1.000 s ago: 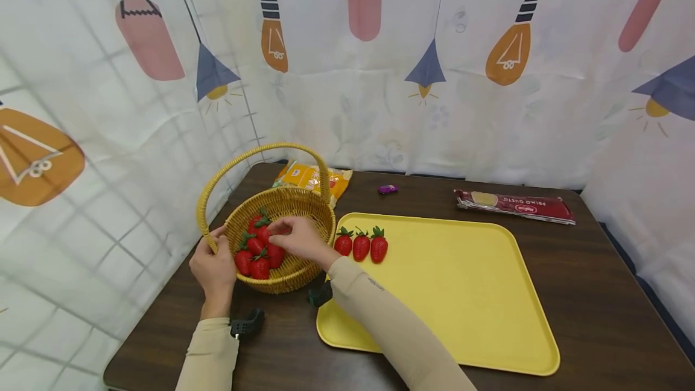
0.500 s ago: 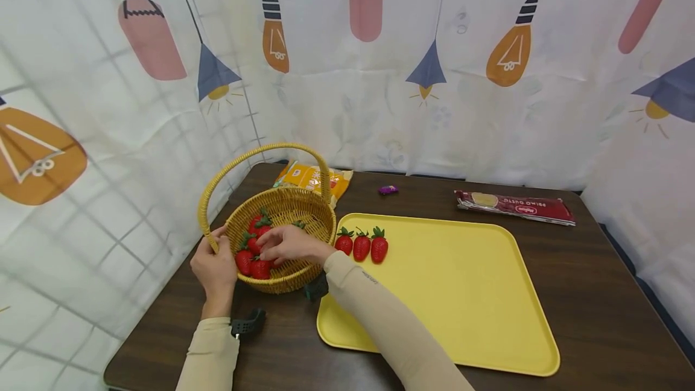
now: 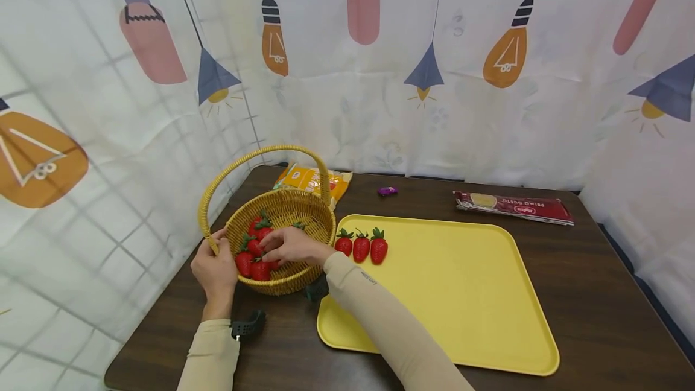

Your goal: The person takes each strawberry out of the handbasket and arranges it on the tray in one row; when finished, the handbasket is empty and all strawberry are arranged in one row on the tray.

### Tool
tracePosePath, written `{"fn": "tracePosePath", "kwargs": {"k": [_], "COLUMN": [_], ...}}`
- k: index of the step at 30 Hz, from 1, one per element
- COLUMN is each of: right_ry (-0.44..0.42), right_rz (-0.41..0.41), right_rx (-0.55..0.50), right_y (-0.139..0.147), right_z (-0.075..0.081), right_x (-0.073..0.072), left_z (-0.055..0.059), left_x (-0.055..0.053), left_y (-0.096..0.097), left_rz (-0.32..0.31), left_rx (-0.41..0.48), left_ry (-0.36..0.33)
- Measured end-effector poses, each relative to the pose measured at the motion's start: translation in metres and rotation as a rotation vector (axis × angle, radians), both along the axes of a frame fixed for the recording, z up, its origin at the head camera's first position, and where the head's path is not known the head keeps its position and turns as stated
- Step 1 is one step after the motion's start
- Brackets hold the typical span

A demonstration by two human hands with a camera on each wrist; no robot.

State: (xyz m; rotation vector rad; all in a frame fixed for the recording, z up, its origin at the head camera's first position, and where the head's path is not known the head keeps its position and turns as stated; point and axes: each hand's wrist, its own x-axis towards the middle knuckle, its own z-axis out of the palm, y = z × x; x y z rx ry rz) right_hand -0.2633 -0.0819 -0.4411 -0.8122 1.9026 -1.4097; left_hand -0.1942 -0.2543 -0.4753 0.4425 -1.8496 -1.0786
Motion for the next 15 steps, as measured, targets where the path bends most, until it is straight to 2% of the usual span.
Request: {"fn": "tracePosePath", "kwargs": {"k": [7, 15], "right_ry": [0.015, 0.056], "right_rz": [0.068, 0.206], "right_rx": [0.026, 0.086], "right_y": [0.001, 0.0007], "right_z": [0.0003, 0.0], "right_x": [0.0007, 0.001], "left_z": [-0.0006, -0.0021], "left_x": [-0.0004, -0.0012], "left_y": [0.0004, -0.0011], "left_rz": [-0.011, -0.004], "left_rx": [-0.004, -0.002], "left_ry": [0.004, 0.012]}}
